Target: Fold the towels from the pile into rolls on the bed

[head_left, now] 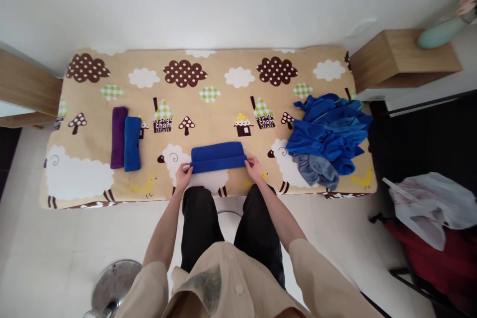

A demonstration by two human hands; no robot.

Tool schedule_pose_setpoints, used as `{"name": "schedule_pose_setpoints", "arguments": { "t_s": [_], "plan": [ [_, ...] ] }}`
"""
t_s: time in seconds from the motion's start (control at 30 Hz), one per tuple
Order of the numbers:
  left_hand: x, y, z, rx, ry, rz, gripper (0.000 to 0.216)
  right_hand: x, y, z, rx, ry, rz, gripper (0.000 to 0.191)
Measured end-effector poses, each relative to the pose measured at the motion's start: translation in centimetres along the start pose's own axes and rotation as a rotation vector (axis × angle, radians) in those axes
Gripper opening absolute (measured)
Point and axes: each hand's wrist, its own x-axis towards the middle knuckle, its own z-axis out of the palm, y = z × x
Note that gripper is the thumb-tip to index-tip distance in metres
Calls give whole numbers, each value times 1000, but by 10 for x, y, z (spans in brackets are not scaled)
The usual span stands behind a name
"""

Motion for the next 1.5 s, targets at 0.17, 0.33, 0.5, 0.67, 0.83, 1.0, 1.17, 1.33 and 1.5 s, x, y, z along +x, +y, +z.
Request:
{"name": "schedule_pose_setpoints", "arguments": {
  "t_s": [0.17,0.33,0.5,0.67,0.83,1.0,1.17,1.33,1.5],
  "plan": [
    [-12,7,1,222,67,277,37,-9,-18,-7,-332,131,-191,25],
    [-19,10,0,452,-204,639,43,-18,-31,-4,-473,-231,-574,43],
    [-11,13,9,530,-248,595,61,-14,-29,7,-522,-295,-534,58],
    [-2,12,15,428,-90,577,67,-4,-25,5,-445,-227,-474,60],
    [13,-1,18,260,62,537,57,14,-12,5,-335,-66,-363,55],
    [22,-23,29,217,97,544,46,30,12,15,-456,-36,-309,51],
    [20,-34,38,228,141,543,48,33,29,16,-403,28,-332,53],
    [19,-37,41,221,151,512,42,33,30,14,-336,37,-316,48],
    [19,-37,42,229,164,445,36,34,26,15,-345,69,-308,35]
  ]
}}
